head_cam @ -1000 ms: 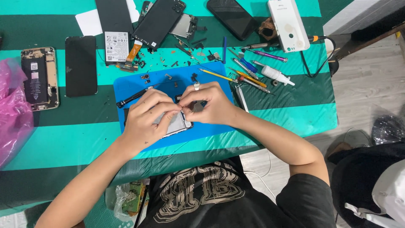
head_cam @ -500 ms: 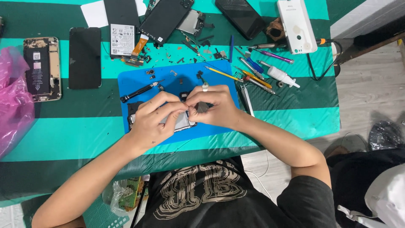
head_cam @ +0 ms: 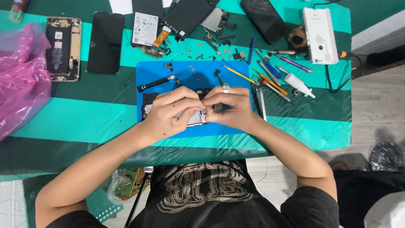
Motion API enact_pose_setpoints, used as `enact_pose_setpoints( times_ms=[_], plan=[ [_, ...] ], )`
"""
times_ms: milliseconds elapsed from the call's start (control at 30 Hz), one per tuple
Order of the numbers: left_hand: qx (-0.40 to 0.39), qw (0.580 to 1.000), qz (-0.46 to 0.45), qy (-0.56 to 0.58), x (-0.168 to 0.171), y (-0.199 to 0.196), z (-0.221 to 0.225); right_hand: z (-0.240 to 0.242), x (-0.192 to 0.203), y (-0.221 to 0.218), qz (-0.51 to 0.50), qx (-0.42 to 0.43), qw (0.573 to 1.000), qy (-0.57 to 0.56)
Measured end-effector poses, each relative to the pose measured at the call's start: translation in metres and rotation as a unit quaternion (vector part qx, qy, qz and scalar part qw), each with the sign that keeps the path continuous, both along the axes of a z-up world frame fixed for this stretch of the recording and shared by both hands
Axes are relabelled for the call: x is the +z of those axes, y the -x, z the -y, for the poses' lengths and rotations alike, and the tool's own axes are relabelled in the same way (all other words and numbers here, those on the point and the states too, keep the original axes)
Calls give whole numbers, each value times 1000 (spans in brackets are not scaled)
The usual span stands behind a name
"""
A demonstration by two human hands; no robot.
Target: Installing internal components and shielding into a smartphone chassis during a repair process.
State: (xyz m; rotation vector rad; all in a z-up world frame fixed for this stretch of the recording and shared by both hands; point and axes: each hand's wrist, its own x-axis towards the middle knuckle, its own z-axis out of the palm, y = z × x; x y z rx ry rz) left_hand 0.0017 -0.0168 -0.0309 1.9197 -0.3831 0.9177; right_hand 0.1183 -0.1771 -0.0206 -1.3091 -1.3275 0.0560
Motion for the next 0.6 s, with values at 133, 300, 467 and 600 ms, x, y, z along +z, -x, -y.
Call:
enact_pose_setpoints(
  times_ms=[133,300,467,600],
  plan=[
    [15,1000,-5,17,6,2,2,-4,2,3,-4,-5,1000,-21],
    [26,999,-2,44,4,1,1,-7,-9,4,-19,-28,999,-41],
    [25,998,-21,62,5,0,-1,-8,-9,5,-49,-35,998,-26],
    [34,998,-22,52,7,-1,-4,-8,-5,0,-37,-4,999,-3]
  ],
)
